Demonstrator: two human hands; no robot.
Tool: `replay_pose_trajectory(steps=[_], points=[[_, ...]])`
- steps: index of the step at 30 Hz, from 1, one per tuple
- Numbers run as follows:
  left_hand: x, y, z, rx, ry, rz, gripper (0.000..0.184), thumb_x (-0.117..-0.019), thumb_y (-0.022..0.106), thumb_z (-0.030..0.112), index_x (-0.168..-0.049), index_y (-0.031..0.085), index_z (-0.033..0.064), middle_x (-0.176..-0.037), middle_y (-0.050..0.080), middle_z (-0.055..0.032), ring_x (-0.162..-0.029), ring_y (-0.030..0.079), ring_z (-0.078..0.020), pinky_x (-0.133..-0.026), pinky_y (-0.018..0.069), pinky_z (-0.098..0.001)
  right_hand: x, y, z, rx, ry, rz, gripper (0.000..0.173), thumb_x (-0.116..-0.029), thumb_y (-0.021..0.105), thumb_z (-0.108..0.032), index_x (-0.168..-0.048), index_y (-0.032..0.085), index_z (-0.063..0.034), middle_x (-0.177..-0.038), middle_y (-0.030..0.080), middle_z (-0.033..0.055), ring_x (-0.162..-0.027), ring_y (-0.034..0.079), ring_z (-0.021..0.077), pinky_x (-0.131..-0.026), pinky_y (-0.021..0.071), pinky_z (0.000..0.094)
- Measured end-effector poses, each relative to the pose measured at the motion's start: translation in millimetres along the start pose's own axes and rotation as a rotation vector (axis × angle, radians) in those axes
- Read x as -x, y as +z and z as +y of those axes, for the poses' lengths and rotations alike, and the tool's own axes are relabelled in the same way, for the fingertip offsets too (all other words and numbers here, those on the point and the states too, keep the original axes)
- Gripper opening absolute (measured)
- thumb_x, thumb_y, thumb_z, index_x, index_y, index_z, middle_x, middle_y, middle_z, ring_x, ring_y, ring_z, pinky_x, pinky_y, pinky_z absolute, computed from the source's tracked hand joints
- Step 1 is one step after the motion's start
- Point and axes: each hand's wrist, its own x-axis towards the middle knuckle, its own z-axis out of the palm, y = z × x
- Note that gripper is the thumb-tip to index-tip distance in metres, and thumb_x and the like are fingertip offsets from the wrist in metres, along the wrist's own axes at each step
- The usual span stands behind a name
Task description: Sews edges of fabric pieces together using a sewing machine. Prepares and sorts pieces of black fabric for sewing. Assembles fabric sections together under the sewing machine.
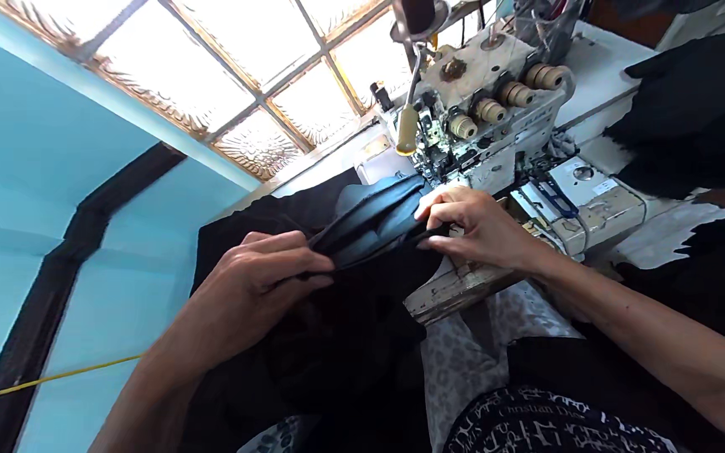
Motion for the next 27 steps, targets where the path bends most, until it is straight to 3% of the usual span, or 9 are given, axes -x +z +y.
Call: replay_pose_trajectory(steps=[3, 6, 8, 9, 12, 15, 18, 22, 27], points=[[17, -12, -6, 0.205, 0.0, -0.048, 0.021, -0.1019, 0.06, 0.036, -0.094, 0.073, 0.0226, -0.09, 0.065, 0.015, -0.091, 0.06, 0.0036, -0.082, 0.0484, -0.0175, 4, -5, 22, 0.123, 0.02, -0.002, 0.011, -0.0882, 0.073, -0.014, -0.084, 0.074, -0.0046, -0.123, 0.068, 0.0146, -0.116, 0.062, 0.0307, -0.099, 0.0487, 0.0465], [28, -18, -14, 0.298, -0.043, -0.023, 0.022, -0.104, 0.057, 0.036, -0.093, 0.07, 0.0218, -0.094, 0.067, 0.0131, -0.097, 0.063, 0.0011, -0.089, 0.053, -0.0192, 8, -2, 37, 0.199, 0.031, 0.05, 0.009, -0.0894, 0.069, -0.007, -0.092, 0.076, -0.0042, -0.127, 0.067, 0.0184, -0.118, 0.062, 0.0362, -0.1, 0.0487, 0.0511], [30, -19, -24, 0.306, -0.078, 0.049, 0.024, -0.1047, 0.056, 0.037, -0.093, 0.07, 0.0216, -0.097, 0.068, 0.0128, -0.103, 0.065, -0.0021, -0.1, 0.0532, -0.0277, 7, 2, 39, 0.215, 0.044, 0.093, 0.01, -0.0913, 0.067, -0.008, -0.094, 0.076, -0.0034, -0.123, 0.068, 0.018, -0.114, 0.064, 0.0358, -0.098, 0.0498, 0.0508], [29, -19, -28, 0.308, -0.109, 0.086, 0.023, -0.1045, 0.055, 0.037, -0.094, 0.07, 0.023, -0.098, 0.068, 0.014, -0.103, 0.065, -0.0011, -0.1, 0.0528, -0.0273, 5, 2, 38, 0.229, 0.054, 0.112, 0.011, -0.0926, 0.067, -0.009, -0.095, 0.076, -0.0035, -0.119, 0.069, 0.0174, -0.11, 0.065, 0.0351, -0.096, 0.0504, 0.0502], [27, -17, -40, 0.352, -0.186, 0.169, 0.022, -0.1042, 0.055, 0.039, -0.096, 0.071, 0.0258, -0.097, 0.066, 0.0157, -0.096, 0.063, 0.0024, -0.088, 0.0534, -0.0194, 0, 5, 37, 0.241, 0.078, 0.182, 0.011, -0.093, 0.07, -0.013, -0.095, 0.077, -0.0046, -0.107, 0.071, 0.0149, -0.102, 0.066, 0.0327, -0.09, 0.051, 0.0485], [32, -14, -52, 0.386, -0.216, 0.218, 0.019, -0.1038, 0.057, 0.037, -0.1, 0.071, 0.0248, -0.097, 0.067, 0.0143, -0.091, 0.064, 0.0022, -0.08, 0.0543, -0.0162, -7, 12, 33, 0.242, 0.051, 0.2, 0.011, -0.0916, 0.072, -0.017, -0.092, 0.076, -0.0063, -0.107, 0.071, 0.0129, -0.103, 0.066, 0.0314, -0.089, 0.0505, 0.0483], [32, -10, -52, 0.409, -0.234, 0.228, 0.019, -0.1033, 0.058, 0.038, -0.1, 0.072, 0.0256, -0.097, 0.067, 0.015, -0.09, 0.064, 0.0027, -0.079, 0.0547, -0.0154, -14, 23, 17, 0.284, -0.008, 0.217, 0.009, -0.0898, 0.074, -0.017, -0.09, 0.077, -0.0083, -0.108, 0.07, 0.0131, -0.104, 0.065, 0.0323, -0.089, 0.052, 0.0466], [36, -10, -53, 0.367, -0.222, 0.217, 0.019, -0.1027, 0.059, 0.038, -0.097, 0.072, 0.0244, -0.099, 0.068, 0.0147, -0.095, 0.064, 0.0018, -0.084, 0.054, -0.0172, -23, 30, -1, 0.334, -0.069, 0.201, 0.009, -0.091, 0.071, -0.017, -0.091, 0.077, -0.0111, -0.093, 0.066, 0.0113, -0.09, 0.063, 0.0299, -0.08, 0.0481, 0.0443], [39, -9, -53, 0.315, -0.182, 0.182, 0.02, -0.1032, 0.059, 0.037, -0.098, 0.072, 0.0229, -0.098, 0.068, 0.0141, -0.099, 0.065, 0.0002, -0.09, 0.0538, -0.0192, -28, 27, -4, 0.297, -0.05, 0.208, 0.01, -0.0907, 0.065, -0.012, -0.09, 0.075, -0.0098, -0.083, 0.07, 0.007, -0.085, 0.066, 0.0257, -0.08, 0.0459, 0.047]])
